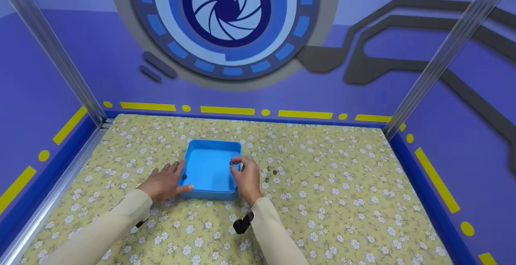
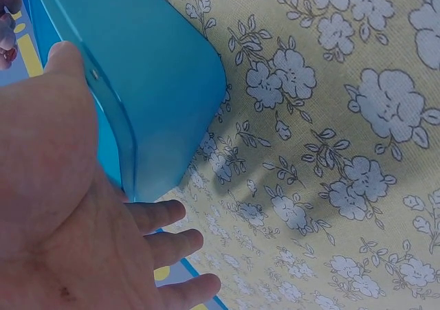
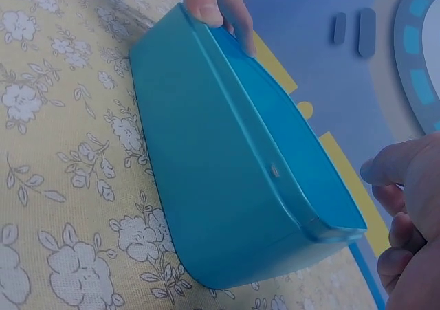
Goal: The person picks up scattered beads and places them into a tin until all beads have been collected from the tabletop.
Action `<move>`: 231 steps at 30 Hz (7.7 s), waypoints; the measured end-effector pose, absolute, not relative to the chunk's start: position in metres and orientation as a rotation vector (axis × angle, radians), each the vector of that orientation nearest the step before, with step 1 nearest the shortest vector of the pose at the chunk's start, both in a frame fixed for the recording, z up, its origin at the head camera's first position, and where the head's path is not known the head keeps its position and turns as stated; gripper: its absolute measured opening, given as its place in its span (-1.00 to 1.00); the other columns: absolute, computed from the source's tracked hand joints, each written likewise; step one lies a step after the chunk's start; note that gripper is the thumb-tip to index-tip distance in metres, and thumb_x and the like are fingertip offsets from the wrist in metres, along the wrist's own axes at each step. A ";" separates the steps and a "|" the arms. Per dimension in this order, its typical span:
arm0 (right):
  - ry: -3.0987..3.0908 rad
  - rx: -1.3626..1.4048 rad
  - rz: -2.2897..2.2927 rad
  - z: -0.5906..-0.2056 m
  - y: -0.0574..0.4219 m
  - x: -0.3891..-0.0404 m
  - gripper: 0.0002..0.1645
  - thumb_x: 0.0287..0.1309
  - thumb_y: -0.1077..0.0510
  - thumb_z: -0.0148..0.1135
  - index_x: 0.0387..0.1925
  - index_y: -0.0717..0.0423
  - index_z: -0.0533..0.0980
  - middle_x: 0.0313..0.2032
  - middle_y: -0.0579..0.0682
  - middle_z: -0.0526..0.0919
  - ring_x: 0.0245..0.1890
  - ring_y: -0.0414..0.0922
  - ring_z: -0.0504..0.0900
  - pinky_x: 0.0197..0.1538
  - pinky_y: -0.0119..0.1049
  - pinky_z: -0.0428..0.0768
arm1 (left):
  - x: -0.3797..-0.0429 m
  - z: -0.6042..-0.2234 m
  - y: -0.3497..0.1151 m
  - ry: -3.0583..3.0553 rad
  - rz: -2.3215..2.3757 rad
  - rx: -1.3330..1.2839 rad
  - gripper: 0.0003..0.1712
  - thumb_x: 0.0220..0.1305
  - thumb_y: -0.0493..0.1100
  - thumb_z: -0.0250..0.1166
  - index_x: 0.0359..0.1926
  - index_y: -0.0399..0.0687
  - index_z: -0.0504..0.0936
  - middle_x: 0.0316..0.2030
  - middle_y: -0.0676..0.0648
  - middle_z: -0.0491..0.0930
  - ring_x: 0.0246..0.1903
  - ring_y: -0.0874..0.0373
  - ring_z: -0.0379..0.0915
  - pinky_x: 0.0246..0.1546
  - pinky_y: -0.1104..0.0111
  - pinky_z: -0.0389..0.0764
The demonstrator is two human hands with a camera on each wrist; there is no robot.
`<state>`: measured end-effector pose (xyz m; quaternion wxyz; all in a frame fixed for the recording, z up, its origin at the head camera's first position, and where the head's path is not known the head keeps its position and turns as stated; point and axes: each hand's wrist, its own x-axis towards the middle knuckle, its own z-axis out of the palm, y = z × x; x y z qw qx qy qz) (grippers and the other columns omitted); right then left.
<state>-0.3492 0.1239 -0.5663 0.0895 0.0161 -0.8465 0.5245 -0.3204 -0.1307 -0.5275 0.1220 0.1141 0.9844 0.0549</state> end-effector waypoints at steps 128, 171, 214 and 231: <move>-2.539 -0.050 1.615 -0.564 0.131 -0.345 -0.76 0.17 0.23 0.31 -0.10 0.07 0.65 -0.18 -0.03 0.68 -0.34 -0.13 0.45 -0.29 -0.34 0.41 | -0.320 -0.528 -0.131 2.858 0.172 0.342 0.10 0.25 0.44 0.06 0.51 -0.21 -0.04 0.41 -0.32 0.18 0.37 -0.30 0.15 0.27 -0.23 0.25; -2.534 -0.064 1.559 -0.566 0.149 -0.343 -0.74 0.19 0.22 0.29 -0.06 0.08 0.64 -0.19 -0.02 0.68 -0.40 -0.15 0.43 -0.37 -0.39 0.40 | -0.321 -0.526 -0.131 2.838 0.195 0.323 0.10 0.26 0.41 0.09 0.52 -0.21 -0.07 0.45 -0.30 0.11 0.41 -0.30 0.07 0.30 -0.22 0.21; -2.477 -0.101 1.566 -0.571 0.176 -0.339 -0.76 0.20 0.26 0.27 -0.08 0.13 0.63 -0.19 0.04 0.68 -0.43 -0.09 0.43 -0.42 -0.43 0.39 | -0.321 -0.528 -0.133 2.888 0.134 0.385 0.10 0.25 0.44 0.05 0.50 -0.23 -0.01 0.48 -0.29 0.04 0.47 -0.28 -0.08 0.41 -0.22 -0.03; -2.475 -0.088 1.595 -0.573 0.188 -0.338 -0.74 0.23 0.22 0.26 -0.04 0.13 0.63 -0.17 0.03 0.66 -0.52 -0.20 0.42 -0.47 -0.41 0.42 | -0.319 -0.526 -0.132 2.907 0.140 0.375 0.11 0.23 0.45 0.07 0.49 -0.24 0.03 0.46 -0.30 0.08 0.46 -0.28 -0.04 0.39 -0.23 0.02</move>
